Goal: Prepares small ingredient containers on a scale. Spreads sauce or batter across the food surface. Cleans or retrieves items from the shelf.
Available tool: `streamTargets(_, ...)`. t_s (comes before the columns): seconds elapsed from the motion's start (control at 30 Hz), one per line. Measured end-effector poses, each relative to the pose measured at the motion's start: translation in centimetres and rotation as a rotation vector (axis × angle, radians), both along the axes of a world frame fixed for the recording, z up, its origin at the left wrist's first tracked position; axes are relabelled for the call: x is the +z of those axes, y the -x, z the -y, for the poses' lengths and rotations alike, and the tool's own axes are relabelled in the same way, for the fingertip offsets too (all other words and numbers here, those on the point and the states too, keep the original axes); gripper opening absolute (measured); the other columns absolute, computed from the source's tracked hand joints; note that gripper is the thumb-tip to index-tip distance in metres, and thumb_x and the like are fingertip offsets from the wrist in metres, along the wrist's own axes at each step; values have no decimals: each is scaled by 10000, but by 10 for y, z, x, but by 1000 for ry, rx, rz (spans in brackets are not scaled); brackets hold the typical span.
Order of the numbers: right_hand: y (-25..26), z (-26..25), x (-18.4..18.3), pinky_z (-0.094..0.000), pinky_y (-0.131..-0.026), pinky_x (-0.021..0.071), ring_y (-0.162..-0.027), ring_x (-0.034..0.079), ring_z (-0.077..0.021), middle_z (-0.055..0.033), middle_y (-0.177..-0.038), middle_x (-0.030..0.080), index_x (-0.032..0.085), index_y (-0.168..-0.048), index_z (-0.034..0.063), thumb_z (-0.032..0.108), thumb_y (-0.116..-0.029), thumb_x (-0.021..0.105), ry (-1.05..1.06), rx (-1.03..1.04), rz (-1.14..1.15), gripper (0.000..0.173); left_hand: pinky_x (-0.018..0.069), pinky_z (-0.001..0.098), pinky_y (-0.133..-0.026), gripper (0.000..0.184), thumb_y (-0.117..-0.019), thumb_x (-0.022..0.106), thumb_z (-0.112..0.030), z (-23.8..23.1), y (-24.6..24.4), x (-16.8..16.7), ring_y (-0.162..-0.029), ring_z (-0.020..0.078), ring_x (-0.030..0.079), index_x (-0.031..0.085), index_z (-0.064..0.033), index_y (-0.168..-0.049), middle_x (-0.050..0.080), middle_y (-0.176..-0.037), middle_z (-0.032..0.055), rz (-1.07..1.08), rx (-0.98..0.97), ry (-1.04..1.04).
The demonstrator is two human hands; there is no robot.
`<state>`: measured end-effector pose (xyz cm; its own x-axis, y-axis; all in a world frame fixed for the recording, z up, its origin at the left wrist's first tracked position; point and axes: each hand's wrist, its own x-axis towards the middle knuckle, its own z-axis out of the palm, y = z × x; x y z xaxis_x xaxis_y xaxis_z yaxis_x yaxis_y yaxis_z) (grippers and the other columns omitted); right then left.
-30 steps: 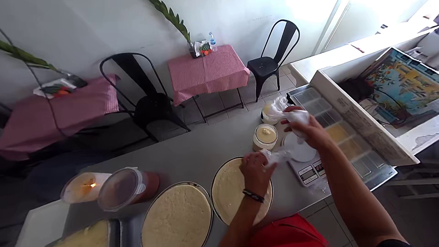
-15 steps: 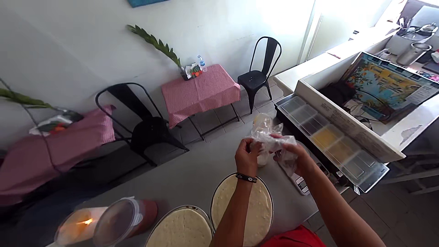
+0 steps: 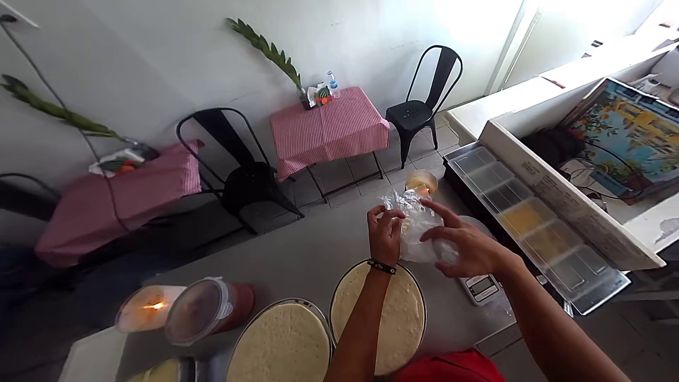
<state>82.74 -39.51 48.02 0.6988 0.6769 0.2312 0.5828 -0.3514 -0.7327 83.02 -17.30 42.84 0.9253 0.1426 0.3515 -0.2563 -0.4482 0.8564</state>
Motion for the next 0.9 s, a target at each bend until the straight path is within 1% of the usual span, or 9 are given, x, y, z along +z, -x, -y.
streamTargets(0.07, -9, -1, -12, -492, -1057, 485, -1297, 571, -312, -174, -1439, 573, 700, -1245, 96, 310, -716, 840, 106, 34, 44, 588, 562, 361, -867, 175, -953, 627, -29, 2, -5, 1, -979, 252, 644, 790, -89, -975, 494, -1342, 295, -20, -24, -16)
streamTargets(0.13, -10, 7, -24, -494, -1021, 492, -1208, 616, -309, -138, -1301, 669, 719, -1213, 70, 312, -704, 834, 105, 23, 121, 576, 562, 375, -868, 270, -970, 582, 25, 1, -8, 4, -973, 274, 647, 809, -107, -1036, 502, -1363, 306, -67, 12, -41)
streamTargets(0.27, -2, 16, -51, -484, -969, 511, -1167, 634, -286, -106, -1300, 677, 734, -1182, 87, 320, -701, 816, 144, -12, 126, 541, 562, 394, -885, 320, -984, 521, -20, -8, -10, -3, -1069, 330, 629, 747, -57, -1208, 430, -1448, 328, -167, 12, -109)
streamTargets(0.37, 4, 27, -56, -486, -995, 515, -1185, 632, -277, -126, -1299, 661, 730, -1178, 73, 292, -712, 827, 216, -88, -80, 524, 412, 499, -1145, 576, -879, 749, -369, -7, -8, -10, -1460, 434, 357, 664, -25, -1333, 229, -1629, 306, -220, -114, -131)
streamTargets(0.43, 10, 42, -34, -523, -1017, 518, -1221, 610, -313, -176, -1333, 625, 709, -1236, 64, 289, -795, 818, 201, -353, -210, 506, 367, 523, -1170, 809, -733, 872, -515, -3, -8, -8, -1479, 437, 321, 645, -58, -1361, 197, -1663, 254, -287, -103, -166)
streamTargets(0.57, -5, 27, 29, -549, -930, 520, -1180, 585, -343, -204, -1310, 585, 656, -1340, 74, 312, -861, 761, -29, -814, -9, 545, 382, 504, -1163, 975, -596, 943, -528, 7, -7, -10, -1447, 432, 369, 617, -30, -1368, 275, -1621, 272, -282, -71, -193)
streamTargets(0.7, -37, -55, 23, -488, -974, 547, -1210, 579, -314, -199, -1389, 526, 575, -1456, 117, 357, -756, 880, 44, -424, 111, 801, 357, 546, -1164, 1041, -536, 958, -443, 21, -5, -26, -1385, 502, 406, 578, 86, -1347, 390, -1502, 366, -148, 9, -199)
streamTargets(0.83, -57, -83, -26, -548, -1070, 452, -1277, 559, -352, -181, -1406, 575, 566, -1483, 188, 565, -867, 741, 273, -103, 162, 743, 349, 428, -1205, 1371, -508, 1005, -218, 26, 12, -43, -1426, 390, 403, 167, 162, -1525, 343, -1522, 372, -183, 81, 172)
streamTargets(0.9, -58, -73, -28, -568, -1100, 416, -1334, 544, -336, -101, -1401, 634, 596, -1451, 222, 646, -883, 683, 344, -48, 210, 714, 308, 444, -1230, 1454, -478, 1011, -247, 22, 17, -59, -1479, 404, 316, 110, 142, -1550, 230, -1584, 374, -114, 94, 257)
